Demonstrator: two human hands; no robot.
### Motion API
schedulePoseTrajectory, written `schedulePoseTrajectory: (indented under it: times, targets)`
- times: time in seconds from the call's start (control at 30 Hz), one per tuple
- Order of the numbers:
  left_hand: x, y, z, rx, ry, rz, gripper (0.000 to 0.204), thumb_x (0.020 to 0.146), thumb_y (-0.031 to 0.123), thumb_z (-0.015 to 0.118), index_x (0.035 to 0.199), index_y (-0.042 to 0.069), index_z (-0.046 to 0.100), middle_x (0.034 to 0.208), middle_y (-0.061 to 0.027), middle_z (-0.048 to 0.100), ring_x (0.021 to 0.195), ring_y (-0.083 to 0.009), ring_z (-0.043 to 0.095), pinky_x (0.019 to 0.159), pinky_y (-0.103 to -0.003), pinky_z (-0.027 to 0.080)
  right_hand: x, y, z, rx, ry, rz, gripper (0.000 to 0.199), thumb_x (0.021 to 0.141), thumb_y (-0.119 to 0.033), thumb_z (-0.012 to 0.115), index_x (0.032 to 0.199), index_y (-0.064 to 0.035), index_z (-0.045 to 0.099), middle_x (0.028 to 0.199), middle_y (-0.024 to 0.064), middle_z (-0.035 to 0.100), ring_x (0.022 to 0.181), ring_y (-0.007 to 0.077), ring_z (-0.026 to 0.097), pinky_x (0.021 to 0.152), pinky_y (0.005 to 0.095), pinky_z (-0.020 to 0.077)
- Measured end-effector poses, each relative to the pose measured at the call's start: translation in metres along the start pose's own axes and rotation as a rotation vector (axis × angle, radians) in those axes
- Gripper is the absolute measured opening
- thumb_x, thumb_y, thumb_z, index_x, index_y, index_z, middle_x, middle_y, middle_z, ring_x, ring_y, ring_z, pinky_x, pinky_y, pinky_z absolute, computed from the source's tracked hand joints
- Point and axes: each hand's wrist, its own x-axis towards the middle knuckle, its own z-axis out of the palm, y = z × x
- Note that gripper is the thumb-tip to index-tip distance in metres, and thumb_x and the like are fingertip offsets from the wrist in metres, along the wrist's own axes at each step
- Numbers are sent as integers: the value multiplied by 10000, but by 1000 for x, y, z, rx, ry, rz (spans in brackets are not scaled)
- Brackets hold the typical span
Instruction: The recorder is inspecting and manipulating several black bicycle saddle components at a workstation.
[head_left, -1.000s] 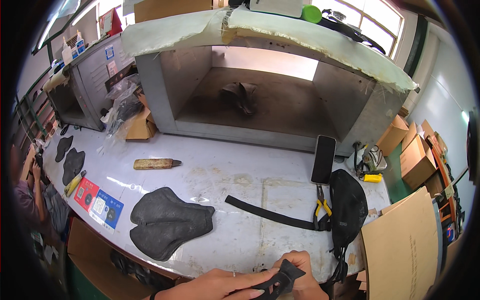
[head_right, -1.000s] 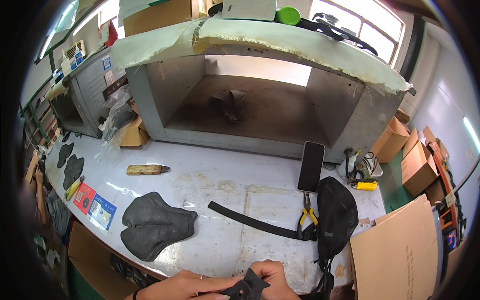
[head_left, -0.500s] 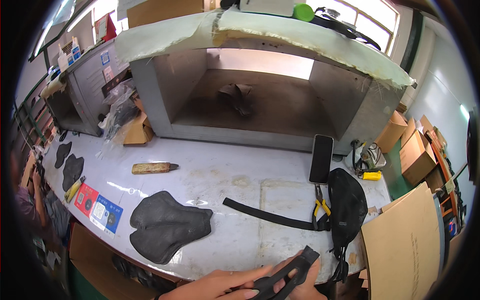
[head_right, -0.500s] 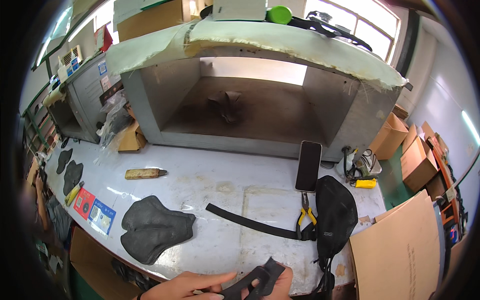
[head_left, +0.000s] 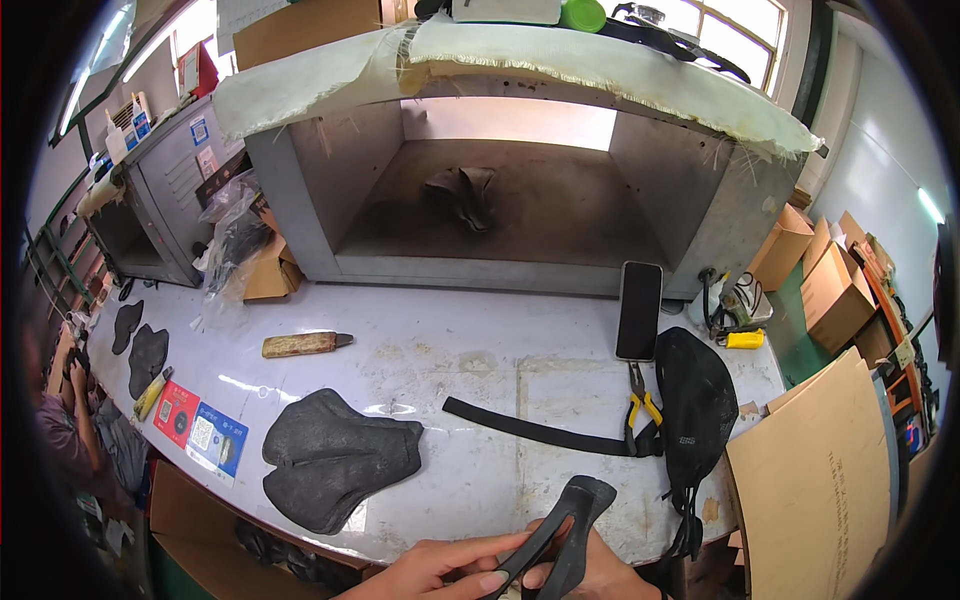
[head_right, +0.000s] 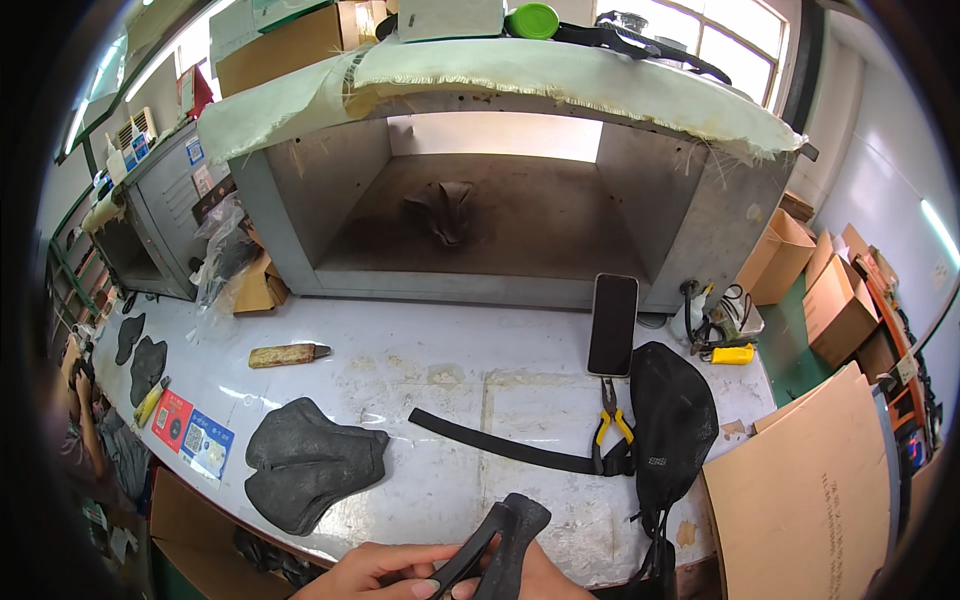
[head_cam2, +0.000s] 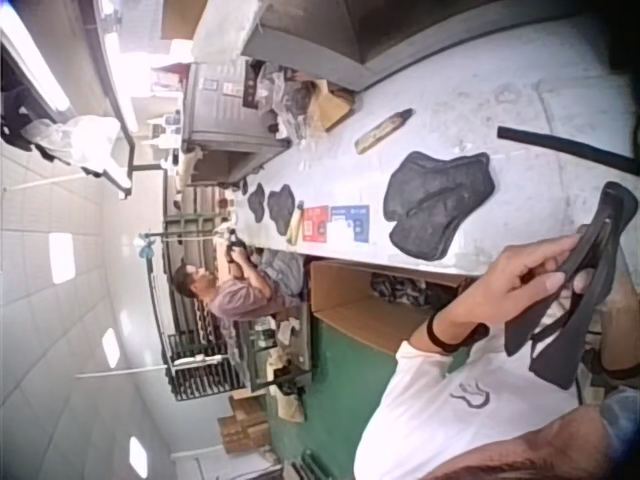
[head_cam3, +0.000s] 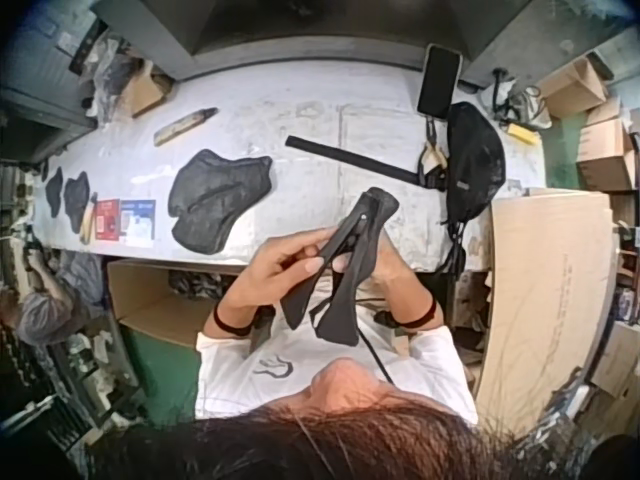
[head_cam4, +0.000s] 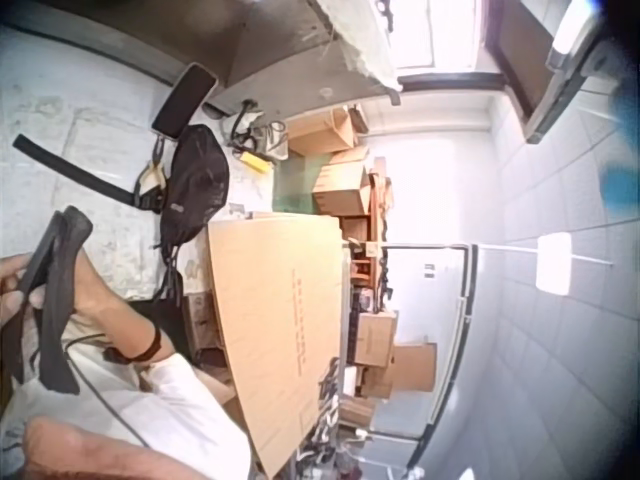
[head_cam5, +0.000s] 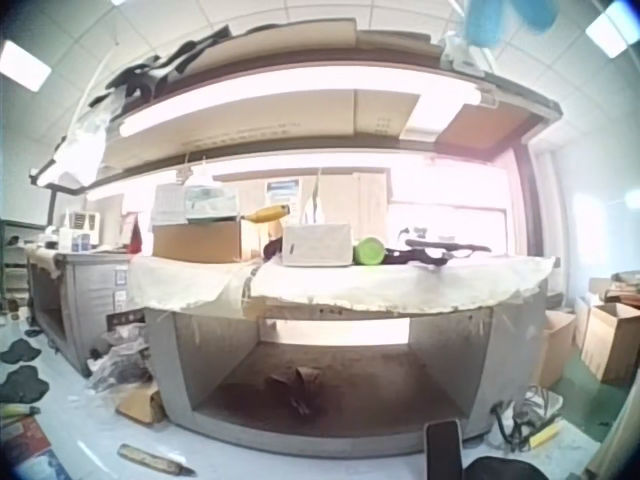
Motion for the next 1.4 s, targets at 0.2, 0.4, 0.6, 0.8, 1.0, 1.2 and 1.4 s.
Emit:
schedulePoseTrajectory:
  times: [0.2, 0.4, 0.6, 0.8, 1.0, 1.2, 1.4]
  targets:
    - [3, 3, -1, -92, -7, -14, 418, 948, 135, 535, 1335, -14, 479, 642, 56, 406, 551, -31, 322, 487, -202, 258, -6, -15, 13, 183, 7, -105, 235, 711, -78, 774, 869, 39, 645, 752, 110, 659, 654, 179, 627, 594, 298, 503]
    - [1, 8, -5, -65, -30, -74, 418, 949, 134, 534, 1334, -17, 478, 676, 57, 441, 572, -28, 332, 502, -196, 269, -3, 6, -15, 294, -96, -34, 170, 837, -63, 644, 941, 62, 596, 887, 198, 628, 816, 269, 637, 732, 359, 504]
    - [-5, 3, -13, -128, -70, -44, 422, 946, 108, 527, 1333, -46, 462, 887, -7, 604, 622, -43, 368, 545, -208, 321, -14, -17, -9, 619, -138, 52, 339, 821, -96, 664, 1079, 108, 583, 1115, 275, 591, 1044, 316, 600, 886, 389, 475]
    - [-6, 13, -23, -34, -182, -44, 430, 937, 87, 528, 1338, -49, 450, 784, -11, 554, 612, -72, 375, 547, -228, 340, -8, 9, -34, 92, -207, -135, 352, 748, -32, 715, 1037, 134, 602, 1004, 261, 642, 951, 309, 648, 815, 382, 520]
    - [-10, 16, -24, 125, -172, -38, 422, 927, 80, 538, 1328, -34, 467, 696, -25, 483, 600, -90, 394, 545, -243, 353, 2, 4, -24, -80, 9, -324, 243, 644, 52, 768, 847, 113, 650, 776, 189, 671, 648, 224, 652, 605, 317, 530]
    - [-15, 8, -16, 451, -99, 201, 418, 906, 57, 542, 1316, -1, 485, 867, -156, 632, 692, -278, 609, 630, -349, 467, 2, 3, -19, -63, 0, -237, 129, 629, 63, 757, 698, 66, 648, 669, 119, 655, 555, 152, 605, 520, 256, 472]
    - [-12, 35, -15, 580, -247, -138, 456, 879, 49, 560, 1329, 48, 485, 1026, -210, 630, 852, -382, 622, 727, -346, 499, 2, 7, -23, -125, -52, -140, 128, 621, 17, 757, 696, 47, 657, 627, 83, 644, 520, 136, 573, 486, 240, 434]
